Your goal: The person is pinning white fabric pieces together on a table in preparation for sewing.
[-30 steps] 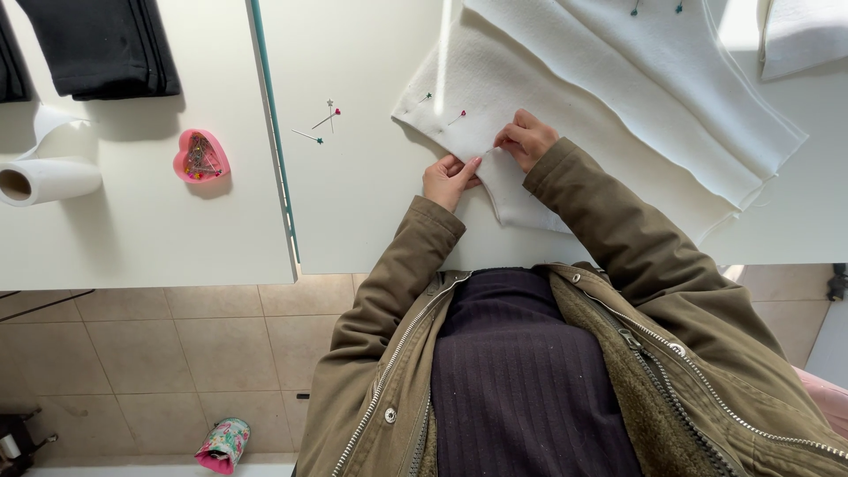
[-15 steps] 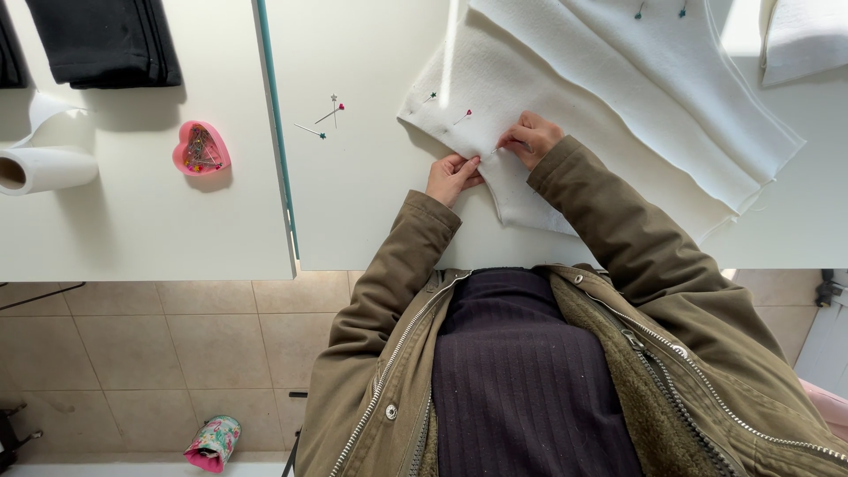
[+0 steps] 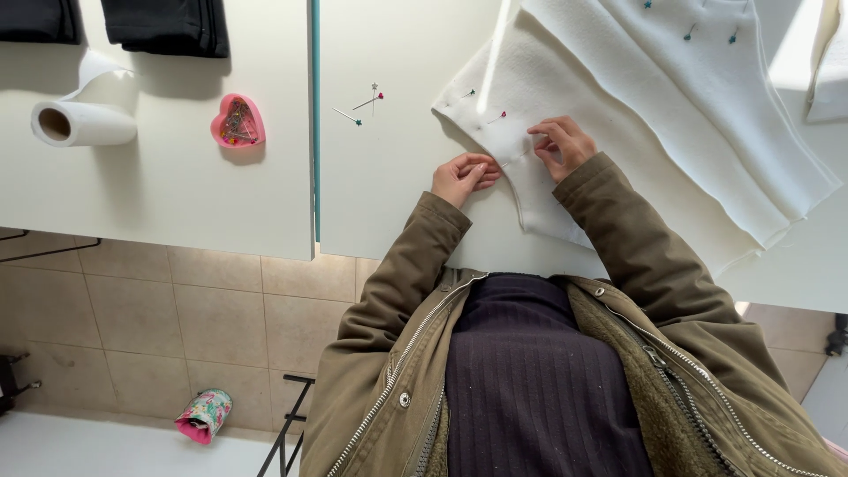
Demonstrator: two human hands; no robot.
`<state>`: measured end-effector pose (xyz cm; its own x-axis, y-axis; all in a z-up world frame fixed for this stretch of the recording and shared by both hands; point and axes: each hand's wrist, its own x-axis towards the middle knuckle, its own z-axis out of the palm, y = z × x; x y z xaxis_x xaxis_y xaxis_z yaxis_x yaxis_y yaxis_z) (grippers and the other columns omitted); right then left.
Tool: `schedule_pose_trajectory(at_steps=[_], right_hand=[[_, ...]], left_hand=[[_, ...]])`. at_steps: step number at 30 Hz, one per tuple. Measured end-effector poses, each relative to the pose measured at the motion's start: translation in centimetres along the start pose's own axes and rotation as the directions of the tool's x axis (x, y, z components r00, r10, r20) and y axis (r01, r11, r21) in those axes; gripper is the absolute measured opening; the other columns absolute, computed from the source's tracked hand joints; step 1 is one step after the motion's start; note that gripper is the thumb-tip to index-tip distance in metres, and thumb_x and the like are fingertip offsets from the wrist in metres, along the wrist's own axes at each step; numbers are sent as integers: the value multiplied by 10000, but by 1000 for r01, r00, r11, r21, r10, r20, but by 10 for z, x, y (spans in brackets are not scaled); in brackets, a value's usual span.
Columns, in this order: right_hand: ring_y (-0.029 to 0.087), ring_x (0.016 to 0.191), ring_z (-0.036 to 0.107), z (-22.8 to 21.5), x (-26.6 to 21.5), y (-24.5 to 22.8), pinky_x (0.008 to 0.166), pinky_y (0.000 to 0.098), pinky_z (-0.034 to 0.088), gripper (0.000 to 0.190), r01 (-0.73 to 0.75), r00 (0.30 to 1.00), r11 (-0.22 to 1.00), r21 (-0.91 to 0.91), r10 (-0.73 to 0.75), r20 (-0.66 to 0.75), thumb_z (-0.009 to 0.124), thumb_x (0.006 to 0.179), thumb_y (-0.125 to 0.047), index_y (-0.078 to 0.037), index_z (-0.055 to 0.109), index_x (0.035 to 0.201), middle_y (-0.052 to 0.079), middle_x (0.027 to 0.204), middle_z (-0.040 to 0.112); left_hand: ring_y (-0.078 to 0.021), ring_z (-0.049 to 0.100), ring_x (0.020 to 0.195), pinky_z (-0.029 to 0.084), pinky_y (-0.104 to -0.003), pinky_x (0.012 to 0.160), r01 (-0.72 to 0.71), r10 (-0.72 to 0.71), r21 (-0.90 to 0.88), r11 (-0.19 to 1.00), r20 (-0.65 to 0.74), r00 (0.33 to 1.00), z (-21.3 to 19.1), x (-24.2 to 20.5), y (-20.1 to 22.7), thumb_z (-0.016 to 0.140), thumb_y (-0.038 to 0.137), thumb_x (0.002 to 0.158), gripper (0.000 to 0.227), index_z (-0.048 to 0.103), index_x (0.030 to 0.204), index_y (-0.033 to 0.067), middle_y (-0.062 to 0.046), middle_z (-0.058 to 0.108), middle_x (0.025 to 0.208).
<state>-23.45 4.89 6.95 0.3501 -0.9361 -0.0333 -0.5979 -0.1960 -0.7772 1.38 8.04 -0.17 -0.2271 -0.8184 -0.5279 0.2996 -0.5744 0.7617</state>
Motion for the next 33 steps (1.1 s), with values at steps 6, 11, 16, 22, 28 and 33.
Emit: schedule_pose_trajectory(at_steps=[6, 11, 16, 22, 28, 33], right_hand=[[245, 1073, 711, -17, -10, -5, 919, 335, 636, 342, 20, 996, 1000, 22, -18, -85, 735, 918, 88, -33, 648, 1226, 142, 1303, 612], [234, 1052, 714, -19, -12, -14, 896, 331, 641, 319, 34, 990, 998, -49, -40, -138, 754, 938, 77, -36, 656, 1220, 135, 1289, 630], [226, 1006, 716, -21, -14, -36, 854, 334, 630, 266, 66, 985, 995, -70, -77, -157, 689, 973, 113, -35, 663, 1192, 131, 1248, 638], [262, 1000, 708, 1, -15, -76, 842, 339, 614, 261, 131, 985, 989, -64, -137, -105, 671, 963, 100, -37, 664, 1185, 116, 1217, 648], [255, 941, 724, 18, -21, -77, 790, 338, 620, 292, 161, 986, 977, 138, -155, -57, 727, 924, 16, -12, 648, 1204, 135, 1135, 683], [241, 825, 714, -10, -45, -65, 700, 345, 587, 125, 31, 995, 999, -13, -32, -94, 759, 946, -18, -31, 686, 1046, 116, 954, 710]], left_hand=[[-182, 626, 951, 518, -335, 813, -218, 684, 956, 198, 24, 729, -126, -19, 110, 777, 7, 882, 251, 692, 1082, 131, -8, 638, 1080], [-213, 533, 1027, 427, -374, 842, -160, 656, 973, -167, 231, 718, -169, -7, 148, 828, 55, 847, 255, 687, 1012, 189, 46, 596, 1117], [-215, 518, 1011, 412, -372, 835, -228, 473, 920, -320, 364, 802, -172, 2, 123, 770, 43, 918, 199, 609, 994, 133, 10, 565, 1079], [-252, 500, 1000, 397, -383, 841, -289, 603, 939, -189, 343, 721, -119, -6, 82, 696, 18, 933, 204, 537, 1040, 87, -72, 552, 1091], [-278, 570, 969, 453, -406, 865, -604, 579, 744, 285, 369, 727, 8, -36, 29, 651, -25, 948, 157, 572, 1051, 64, -61, 633, 1016], [-260, 672, 924, 571, -372, 842, -495, 428, 582, 645, 261, 865, 57, -38, 43, 676, 29, 972, 135, 610, 1087, 53, -66, 642, 1031]])
